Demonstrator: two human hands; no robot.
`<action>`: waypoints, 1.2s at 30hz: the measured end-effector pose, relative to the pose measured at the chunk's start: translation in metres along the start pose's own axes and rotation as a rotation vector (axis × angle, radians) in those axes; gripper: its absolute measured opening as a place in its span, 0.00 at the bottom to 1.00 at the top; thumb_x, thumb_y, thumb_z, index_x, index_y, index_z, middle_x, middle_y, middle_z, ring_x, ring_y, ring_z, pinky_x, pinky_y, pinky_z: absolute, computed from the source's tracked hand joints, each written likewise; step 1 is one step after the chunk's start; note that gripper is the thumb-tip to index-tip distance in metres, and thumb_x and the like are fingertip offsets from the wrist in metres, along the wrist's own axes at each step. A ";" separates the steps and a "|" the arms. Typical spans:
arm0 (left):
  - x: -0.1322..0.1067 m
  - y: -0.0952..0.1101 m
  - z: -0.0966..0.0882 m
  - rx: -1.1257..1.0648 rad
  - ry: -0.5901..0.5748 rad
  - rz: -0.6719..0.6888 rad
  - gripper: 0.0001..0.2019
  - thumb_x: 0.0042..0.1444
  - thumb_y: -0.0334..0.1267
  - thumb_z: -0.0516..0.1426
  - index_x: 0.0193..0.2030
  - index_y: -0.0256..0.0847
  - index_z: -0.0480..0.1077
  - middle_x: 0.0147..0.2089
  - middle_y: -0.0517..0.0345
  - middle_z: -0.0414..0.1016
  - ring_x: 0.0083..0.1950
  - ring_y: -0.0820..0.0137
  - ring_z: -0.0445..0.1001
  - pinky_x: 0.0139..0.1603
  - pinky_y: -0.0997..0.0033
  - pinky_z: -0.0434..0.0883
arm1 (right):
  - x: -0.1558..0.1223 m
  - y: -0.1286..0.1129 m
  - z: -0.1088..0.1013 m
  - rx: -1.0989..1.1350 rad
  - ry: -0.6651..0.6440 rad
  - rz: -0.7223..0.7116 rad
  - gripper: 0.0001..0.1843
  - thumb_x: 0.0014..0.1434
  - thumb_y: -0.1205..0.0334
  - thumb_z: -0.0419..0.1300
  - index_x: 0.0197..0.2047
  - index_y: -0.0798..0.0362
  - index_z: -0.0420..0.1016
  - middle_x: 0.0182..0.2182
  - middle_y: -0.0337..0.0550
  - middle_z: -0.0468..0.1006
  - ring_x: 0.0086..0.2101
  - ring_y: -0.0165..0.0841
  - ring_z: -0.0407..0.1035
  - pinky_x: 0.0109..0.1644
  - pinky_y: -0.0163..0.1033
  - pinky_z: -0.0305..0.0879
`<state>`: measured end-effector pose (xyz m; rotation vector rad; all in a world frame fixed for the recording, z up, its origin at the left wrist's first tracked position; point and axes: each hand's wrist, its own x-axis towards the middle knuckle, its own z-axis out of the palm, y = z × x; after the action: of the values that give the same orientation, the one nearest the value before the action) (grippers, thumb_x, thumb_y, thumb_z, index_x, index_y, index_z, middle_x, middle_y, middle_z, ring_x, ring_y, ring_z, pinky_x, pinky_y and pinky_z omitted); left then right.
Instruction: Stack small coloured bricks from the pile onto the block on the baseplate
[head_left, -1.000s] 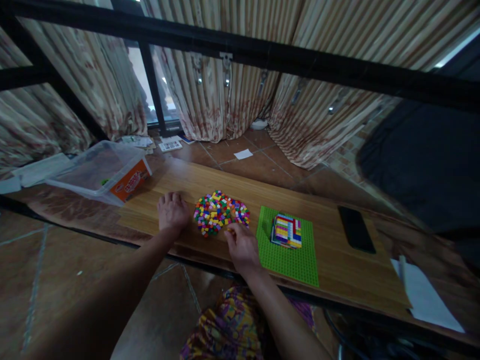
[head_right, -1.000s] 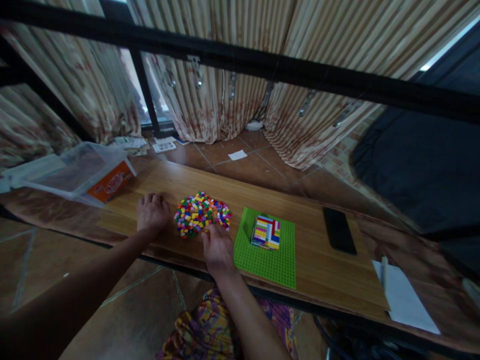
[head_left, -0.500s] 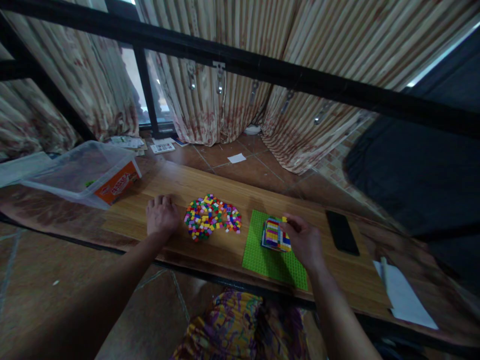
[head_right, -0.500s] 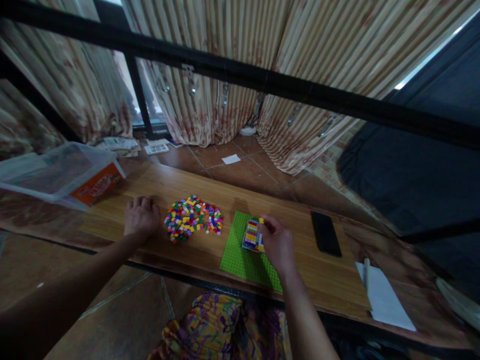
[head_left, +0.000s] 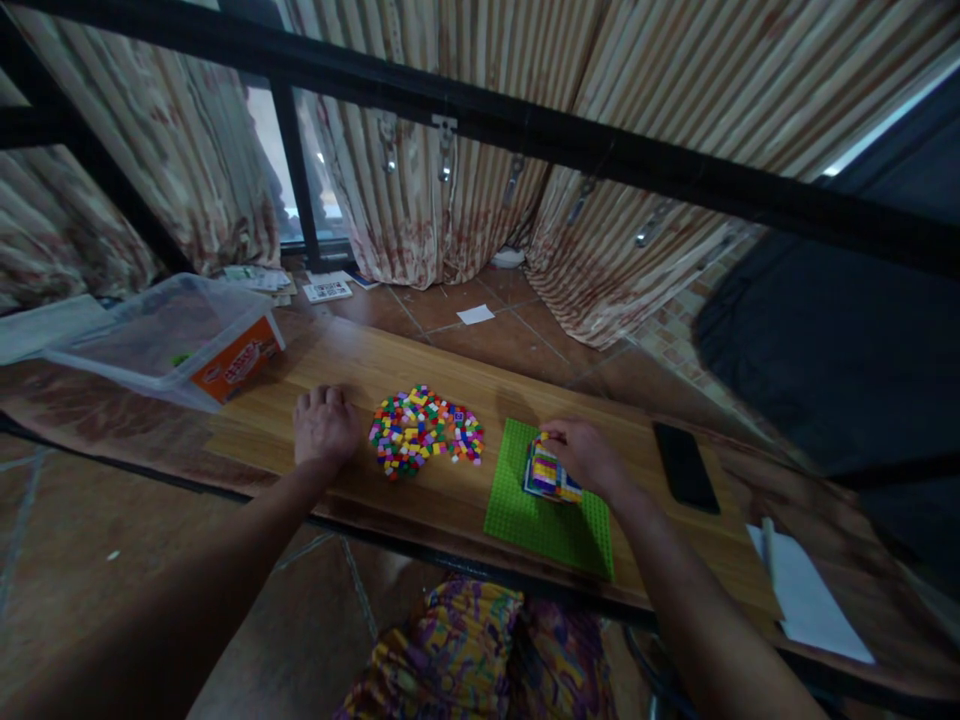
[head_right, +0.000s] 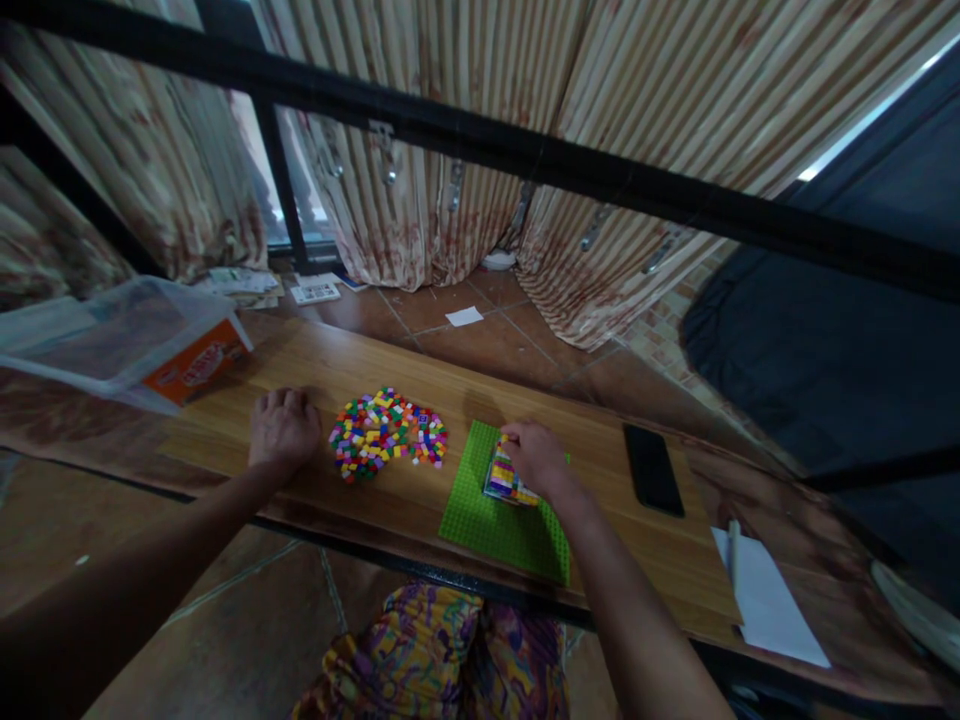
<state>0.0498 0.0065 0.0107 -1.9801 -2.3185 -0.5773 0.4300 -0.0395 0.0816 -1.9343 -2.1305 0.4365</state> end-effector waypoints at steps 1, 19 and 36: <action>0.000 0.000 0.000 -0.002 0.000 0.000 0.19 0.60 0.39 0.44 0.49 0.35 0.71 0.52 0.36 0.71 0.56 0.50 0.66 0.57 0.49 0.64 | 0.001 0.001 -0.001 0.007 -0.008 -0.001 0.12 0.56 0.67 0.59 0.39 0.52 0.83 0.35 0.44 0.84 0.35 0.35 0.75 0.40 0.37 0.65; 0.001 -0.005 0.007 0.054 0.023 0.020 0.19 0.61 0.39 0.44 0.49 0.33 0.71 0.52 0.36 0.72 0.54 0.50 0.67 0.54 0.51 0.64 | 0.010 0.012 -0.007 0.357 -0.180 0.049 0.11 0.49 0.60 0.63 0.34 0.54 0.84 0.26 0.41 0.82 0.26 0.31 0.72 0.28 0.32 0.63; 0.000 -0.004 0.006 0.021 0.029 0.012 0.20 0.61 0.39 0.44 0.50 0.32 0.71 0.52 0.36 0.72 0.54 0.49 0.66 0.55 0.49 0.64 | 0.022 0.013 -0.017 0.362 -0.337 0.019 0.14 0.46 0.56 0.63 0.32 0.57 0.83 0.23 0.41 0.79 0.22 0.28 0.66 0.26 0.32 0.59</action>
<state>0.0472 0.0084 0.0038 -1.9616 -2.2853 -0.5747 0.4463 -0.0151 0.0919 -1.7701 -2.0349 1.1361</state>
